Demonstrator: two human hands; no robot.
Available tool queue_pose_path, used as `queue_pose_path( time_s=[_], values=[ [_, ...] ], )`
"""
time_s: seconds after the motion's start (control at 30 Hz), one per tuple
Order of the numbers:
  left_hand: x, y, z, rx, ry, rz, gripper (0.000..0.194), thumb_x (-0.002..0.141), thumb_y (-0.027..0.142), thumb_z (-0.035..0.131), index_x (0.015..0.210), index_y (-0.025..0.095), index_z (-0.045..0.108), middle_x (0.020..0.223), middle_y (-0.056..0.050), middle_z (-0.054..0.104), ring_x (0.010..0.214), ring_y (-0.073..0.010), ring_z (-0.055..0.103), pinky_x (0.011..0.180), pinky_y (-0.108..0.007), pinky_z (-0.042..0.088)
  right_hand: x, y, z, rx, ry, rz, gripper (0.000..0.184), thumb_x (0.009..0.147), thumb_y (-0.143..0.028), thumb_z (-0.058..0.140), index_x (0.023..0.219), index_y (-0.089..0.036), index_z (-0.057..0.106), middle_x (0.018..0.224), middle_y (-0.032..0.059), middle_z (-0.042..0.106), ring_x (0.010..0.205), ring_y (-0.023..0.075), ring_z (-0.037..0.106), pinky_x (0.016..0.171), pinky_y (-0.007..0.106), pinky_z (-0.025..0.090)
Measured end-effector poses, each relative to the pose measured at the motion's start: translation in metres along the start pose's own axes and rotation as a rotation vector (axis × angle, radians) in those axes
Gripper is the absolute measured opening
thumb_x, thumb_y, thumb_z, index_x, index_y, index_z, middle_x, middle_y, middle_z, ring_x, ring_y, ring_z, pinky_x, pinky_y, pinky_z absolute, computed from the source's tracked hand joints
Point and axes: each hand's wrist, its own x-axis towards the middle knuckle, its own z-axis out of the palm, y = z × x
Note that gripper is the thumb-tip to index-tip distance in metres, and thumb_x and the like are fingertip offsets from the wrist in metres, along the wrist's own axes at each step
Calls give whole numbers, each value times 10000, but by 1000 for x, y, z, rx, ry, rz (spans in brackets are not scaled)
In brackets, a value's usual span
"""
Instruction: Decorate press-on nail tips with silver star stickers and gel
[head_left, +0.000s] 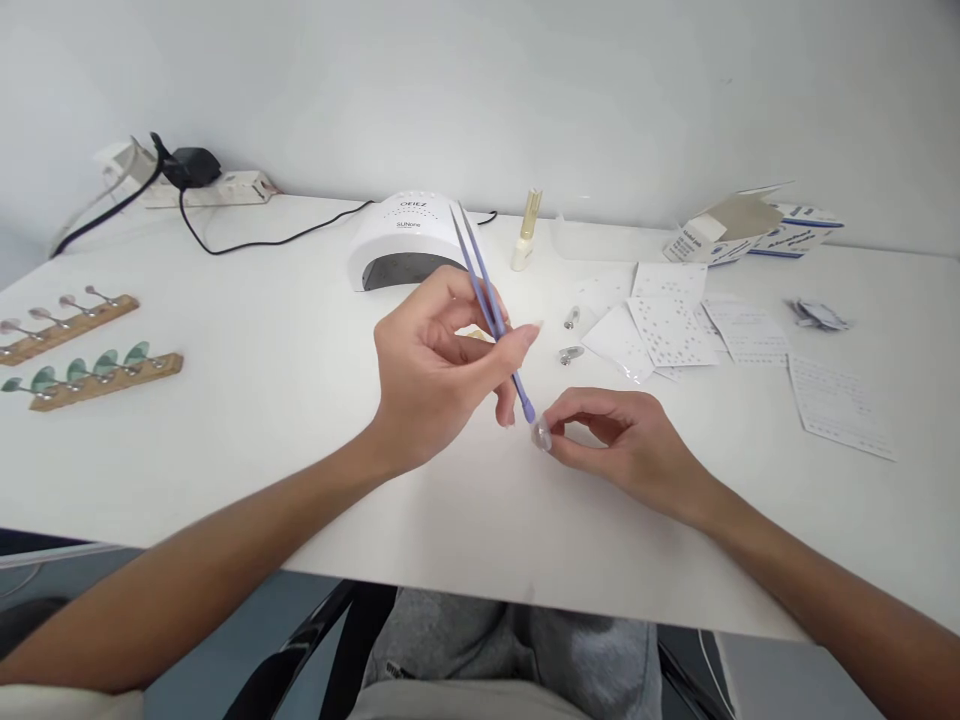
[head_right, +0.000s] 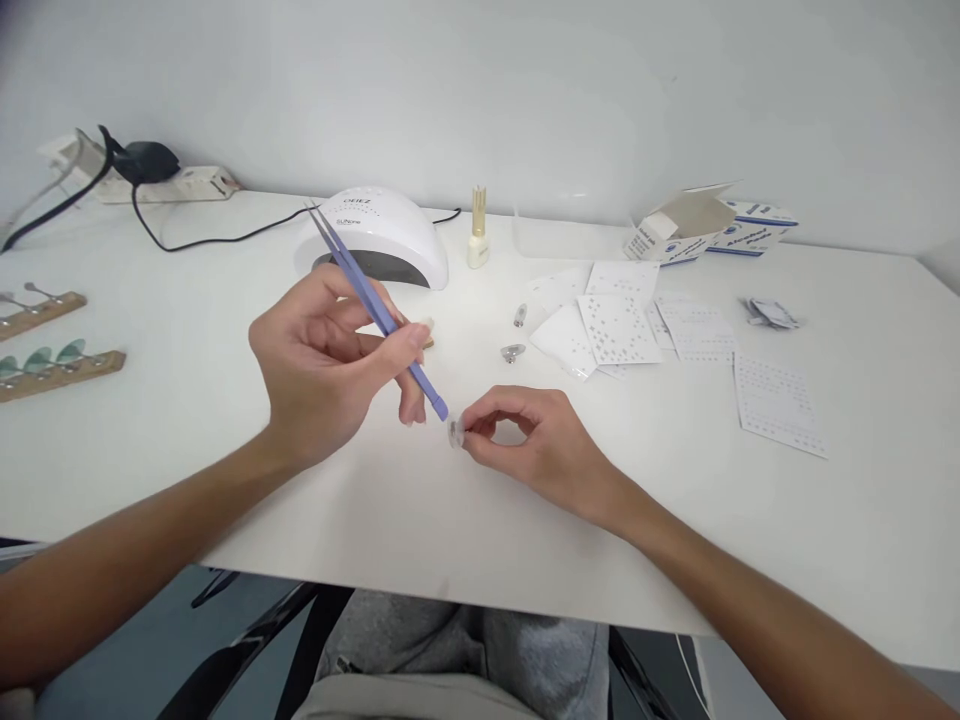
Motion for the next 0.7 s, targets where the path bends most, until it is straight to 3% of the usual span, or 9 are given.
queue_pose_path(
  time_s=[0.1, 0.5, 0.7],
  values=[
    [-4, 2, 2, -4, -38, -16, 195, 760, 208, 709, 775, 188, 516, 667, 43, 607, 385, -90, 581, 345, -223, 452, 0, 0, 0, -25, -1, 15, 61, 784, -171, 645, 791, -215, 687, 776, 6, 679, 730, 159, 599, 709, 305, 468],
    [-7, 1, 7, -21, 12, 33, 199, 761, 204, 711, 749, 177, 514, 692, 38, 599, 404, -86, 583, 345, -245, 447, 0, 1, 0, -45, -19, 9, 44, 798, -199, 649, 798, -216, 689, 788, 7, 682, 736, 159, 603, 711, 305, 467],
    [26, -5, -19, 30, 179, 62, 319, 745, 351, 752, 772, 199, 472, 660, 62, 575, 443, -52, 560, 395, -229, 421, 1, 5, -1, -42, 5, 0, 40, 788, -252, 679, 801, -223, 703, 809, 20, 705, 755, 176, 635, 727, 322, 501]
  ],
)
